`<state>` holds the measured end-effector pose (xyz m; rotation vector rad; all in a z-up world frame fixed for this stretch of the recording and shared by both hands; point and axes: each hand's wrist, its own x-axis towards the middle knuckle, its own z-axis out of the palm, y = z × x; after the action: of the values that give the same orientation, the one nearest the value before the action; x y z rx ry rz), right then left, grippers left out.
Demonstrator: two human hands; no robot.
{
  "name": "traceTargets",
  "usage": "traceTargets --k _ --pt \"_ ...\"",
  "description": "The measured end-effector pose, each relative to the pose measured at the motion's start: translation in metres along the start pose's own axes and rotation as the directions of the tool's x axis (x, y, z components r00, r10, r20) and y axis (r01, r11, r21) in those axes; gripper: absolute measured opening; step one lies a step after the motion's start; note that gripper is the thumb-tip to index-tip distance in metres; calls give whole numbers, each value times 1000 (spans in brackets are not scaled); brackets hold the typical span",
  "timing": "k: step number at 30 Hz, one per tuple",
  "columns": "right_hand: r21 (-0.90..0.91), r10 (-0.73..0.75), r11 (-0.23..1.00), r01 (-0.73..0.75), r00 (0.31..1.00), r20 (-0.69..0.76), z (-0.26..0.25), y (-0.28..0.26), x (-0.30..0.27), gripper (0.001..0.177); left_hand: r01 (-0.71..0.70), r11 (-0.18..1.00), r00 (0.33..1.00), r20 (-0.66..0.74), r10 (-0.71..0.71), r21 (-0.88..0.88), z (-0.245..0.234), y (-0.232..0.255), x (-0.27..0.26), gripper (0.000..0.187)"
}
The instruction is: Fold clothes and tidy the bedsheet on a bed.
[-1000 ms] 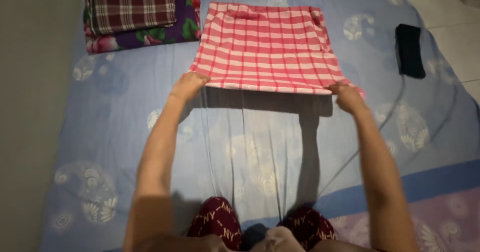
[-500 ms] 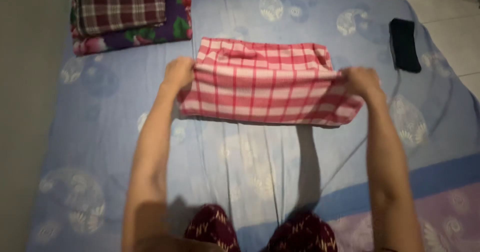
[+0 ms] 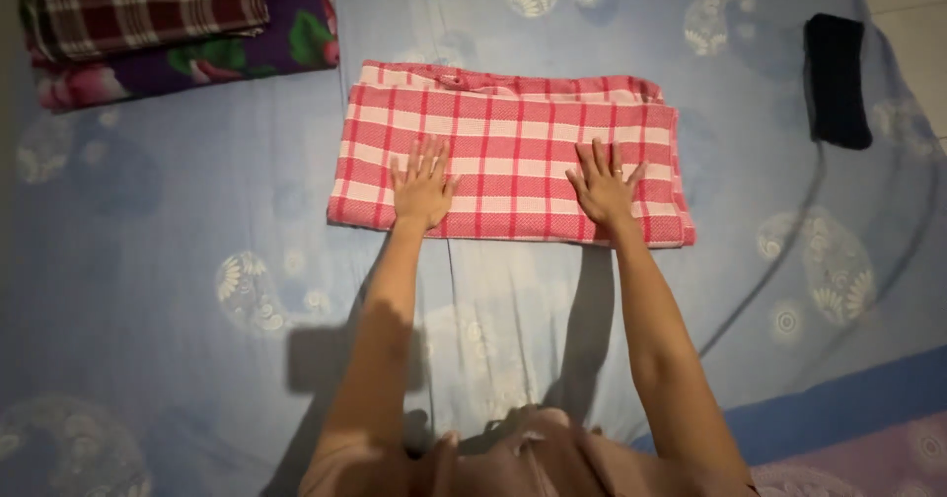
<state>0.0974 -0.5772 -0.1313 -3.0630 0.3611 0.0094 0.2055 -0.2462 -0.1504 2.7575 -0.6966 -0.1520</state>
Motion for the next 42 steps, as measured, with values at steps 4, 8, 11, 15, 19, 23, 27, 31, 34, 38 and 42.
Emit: traceTargets --k 4,8,11,15,19,23,27,31,34,38,42 --pt "-1 151 988 -151 988 42 -22 -4 15 52 158 983 985 56 -164 97 -39 14 17 57" --pt "-7 178 983 -181 971 -159 32 57 70 60 163 978 973 -183 -138 127 16 -36 86 64" --pt "-122 113 985 -124 989 -93 29 68 97 79 158 984 975 -171 -143 76 -42 -33 90 83" --pt "16 104 995 -103 993 -64 2 69 89 53 345 905 936 163 -311 -249 -30 -44 111 88" --pt "300 267 935 -187 931 -251 -27 46 78 28 412 662 883 95 -460 -626 54 -103 152 31" --pt "268 243 953 -141 884 -399 -3 68 108 31 308 916 923 -153 -353 -255 -40 -38 138 72" --pt "108 173 980 -168 984 -36 -5 5 102 87 260 961 960 -84 -268 -98 -13 -8 123 87" --pt "-58 35 998 -26 986 162 17 -26 94 93 153 960 982 70 -174 233 1 19 87 76" --pt "-51 207 978 -201 959 193 -9 -12 75 93 250 948 950 141 -280 199 -43 -2 66 88" --pt "13 373 924 -382 909 185 -24 12 44 91 426 880 882 117 -456 211 -54 -42 27 86" --pt "3 405 912 -410 902 148 -24 15 2 90 414 899 909 -11 -417 144 -35 -62 2 84"
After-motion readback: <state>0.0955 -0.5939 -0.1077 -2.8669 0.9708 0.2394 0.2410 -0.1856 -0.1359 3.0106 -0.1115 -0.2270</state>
